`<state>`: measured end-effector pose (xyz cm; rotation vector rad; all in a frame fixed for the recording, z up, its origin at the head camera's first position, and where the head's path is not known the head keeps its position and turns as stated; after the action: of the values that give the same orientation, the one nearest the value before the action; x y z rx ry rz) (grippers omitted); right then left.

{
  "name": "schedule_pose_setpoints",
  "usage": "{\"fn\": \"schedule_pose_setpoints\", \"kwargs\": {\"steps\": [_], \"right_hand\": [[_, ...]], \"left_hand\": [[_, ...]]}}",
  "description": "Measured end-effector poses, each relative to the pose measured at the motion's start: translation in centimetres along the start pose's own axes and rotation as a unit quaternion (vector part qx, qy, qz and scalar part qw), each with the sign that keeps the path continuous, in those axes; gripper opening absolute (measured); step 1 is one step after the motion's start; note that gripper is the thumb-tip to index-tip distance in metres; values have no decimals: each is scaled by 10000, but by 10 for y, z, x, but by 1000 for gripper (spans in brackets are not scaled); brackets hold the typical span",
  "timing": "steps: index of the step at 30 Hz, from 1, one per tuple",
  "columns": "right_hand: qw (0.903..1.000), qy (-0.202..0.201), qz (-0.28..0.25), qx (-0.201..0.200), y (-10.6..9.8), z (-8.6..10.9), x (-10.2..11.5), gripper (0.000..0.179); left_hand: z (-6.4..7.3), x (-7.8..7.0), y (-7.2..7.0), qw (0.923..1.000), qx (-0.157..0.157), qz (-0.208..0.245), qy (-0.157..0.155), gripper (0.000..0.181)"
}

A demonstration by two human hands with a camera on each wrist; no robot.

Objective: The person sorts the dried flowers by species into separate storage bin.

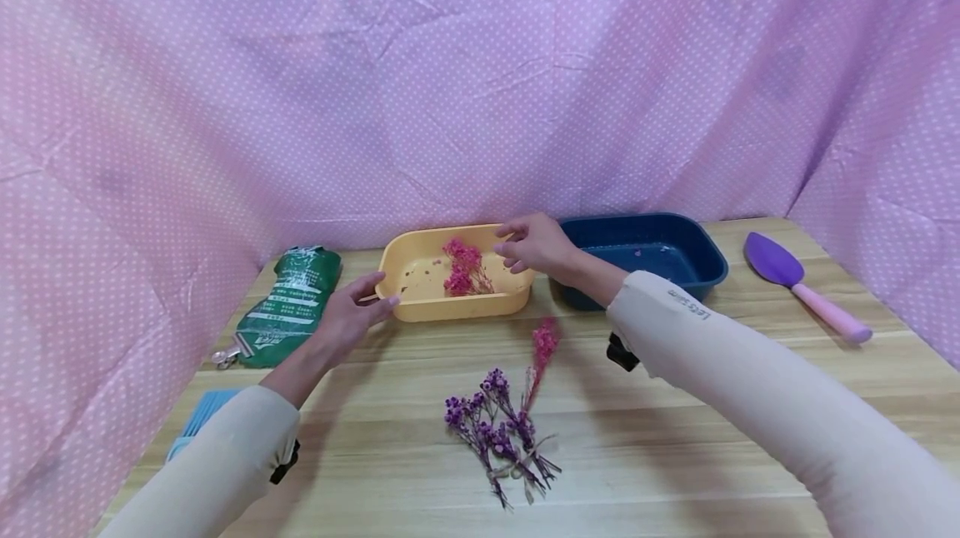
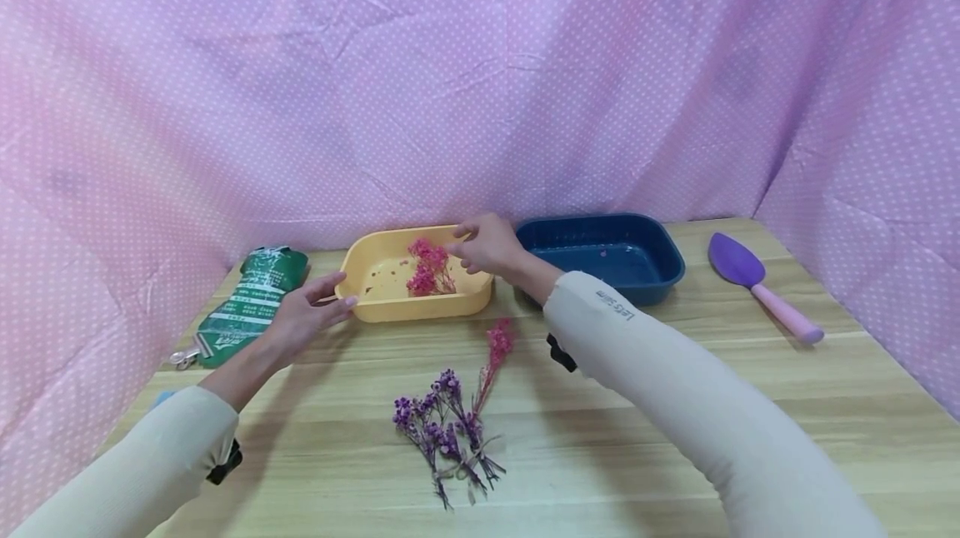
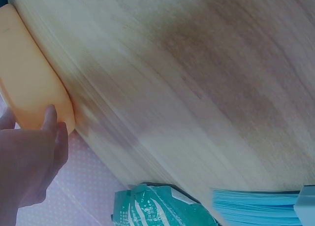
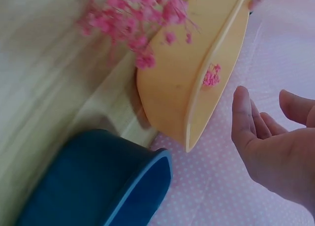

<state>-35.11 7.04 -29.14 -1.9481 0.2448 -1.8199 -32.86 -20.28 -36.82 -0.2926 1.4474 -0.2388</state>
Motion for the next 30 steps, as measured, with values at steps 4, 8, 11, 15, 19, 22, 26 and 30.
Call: {"fn": "schedule_pose_setpoints", "kwargs": {"steps": [4, 8, 11, 15, 19, 22, 26, 30], "right_hand": [[9999, -77, -79, 32, -7, 19, -3, 37], [9995, -36, -317, -10, -15, 39, -9, 37], [9985, 123, -539, -57, -21, 54, -16, 38], [9966, 287, -771, -76, -29, 80, -24, 39], [9946, 388, -967, -20, -32, 103, -29, 45], [9909, 570, -1221, 32, -34, 116, -36, 50], [9859, 732, -1503, 37, -37, 128, -45, 54], [9835, 945, -1542, 111, -36, 137, -59, 56]], "left_hand": [[0, 1, -1, 10000, -35, -32, -11, 67], [1, 0, -2, 10000, -41, 23, 6, 67], [0, 0, -2, 10000, -43, 15, -4, 68], [0, 0, -2, 10000, -26, -31, 3, 68], [1, -2, -3, 9999, -16, -111, 20, 68], [2, -3, -4, 9999, -25, -114, 8, 68], [2, -2, -2, 10000, -6, -46, 21, 68], [2, -1, -1, 10000, -4, -46, 14, 68]]}}
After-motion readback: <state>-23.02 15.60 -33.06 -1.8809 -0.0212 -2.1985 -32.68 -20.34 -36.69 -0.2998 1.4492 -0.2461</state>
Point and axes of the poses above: each hand's wrist, its own z-axis away from the middle knuckle, its own y-axis out of the palm, x = y × z, the point moved 8 cm from there along -z, towards the middle knuckle, and after that the axes turned 6 degrees about -x, right-handed, at the moved point
